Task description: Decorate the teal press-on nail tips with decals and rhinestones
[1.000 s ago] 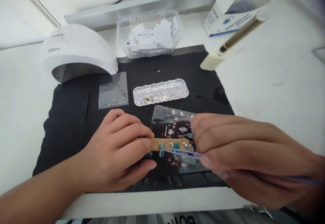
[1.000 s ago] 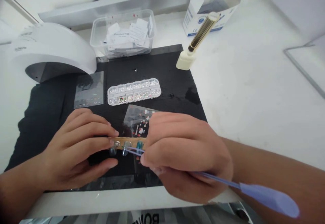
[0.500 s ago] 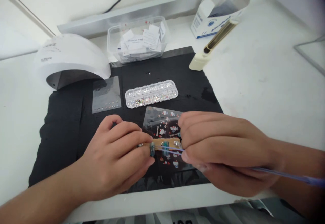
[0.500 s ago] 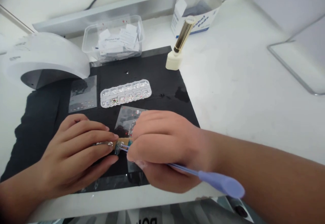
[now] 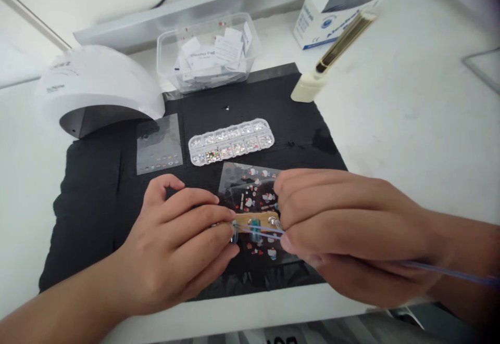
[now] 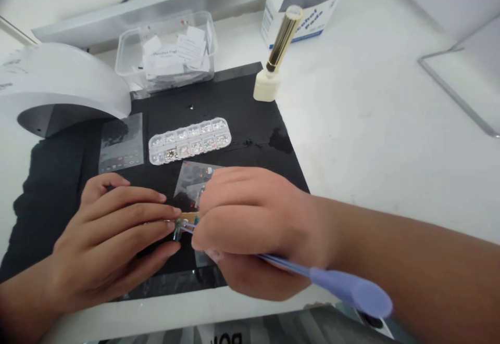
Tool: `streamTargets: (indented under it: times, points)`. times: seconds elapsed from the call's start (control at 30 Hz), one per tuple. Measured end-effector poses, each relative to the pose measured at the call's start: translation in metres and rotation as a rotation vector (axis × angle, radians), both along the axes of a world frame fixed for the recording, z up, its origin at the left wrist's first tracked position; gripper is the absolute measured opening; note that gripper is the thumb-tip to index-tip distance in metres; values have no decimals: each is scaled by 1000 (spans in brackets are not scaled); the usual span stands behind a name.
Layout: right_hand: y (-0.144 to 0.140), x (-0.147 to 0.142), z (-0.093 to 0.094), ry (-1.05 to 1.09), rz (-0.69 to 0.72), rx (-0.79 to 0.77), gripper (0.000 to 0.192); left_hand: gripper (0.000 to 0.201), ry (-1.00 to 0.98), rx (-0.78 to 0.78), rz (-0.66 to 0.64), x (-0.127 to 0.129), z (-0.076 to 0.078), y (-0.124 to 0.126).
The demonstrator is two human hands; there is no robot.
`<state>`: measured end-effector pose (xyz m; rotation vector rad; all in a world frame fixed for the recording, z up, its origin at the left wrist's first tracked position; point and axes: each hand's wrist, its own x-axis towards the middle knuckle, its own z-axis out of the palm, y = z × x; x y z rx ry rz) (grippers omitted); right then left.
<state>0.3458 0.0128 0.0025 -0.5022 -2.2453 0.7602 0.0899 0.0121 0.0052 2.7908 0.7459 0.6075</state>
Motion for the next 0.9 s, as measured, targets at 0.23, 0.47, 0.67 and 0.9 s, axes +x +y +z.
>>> streamTargets:
  times: [0.23, 0.47, 0.67, 0.9]
  points:
    - [1, 0, 0, -1, -6, -17, 17, 14, -6, 12, -4, 0, 0, 1]
    - [-1, 0, -1, 24, -1, -37, 18, 14, -21, 18, -18, 1, 0, 5]
    - [3, -2, 0, 20, -3, -45, 18, 14, -12, 15, -19, 1, 2, 4]
    - [2, 1, 4, 153, -45, -117, 17, 12, 5, 14, -17, 0, 1, 4]
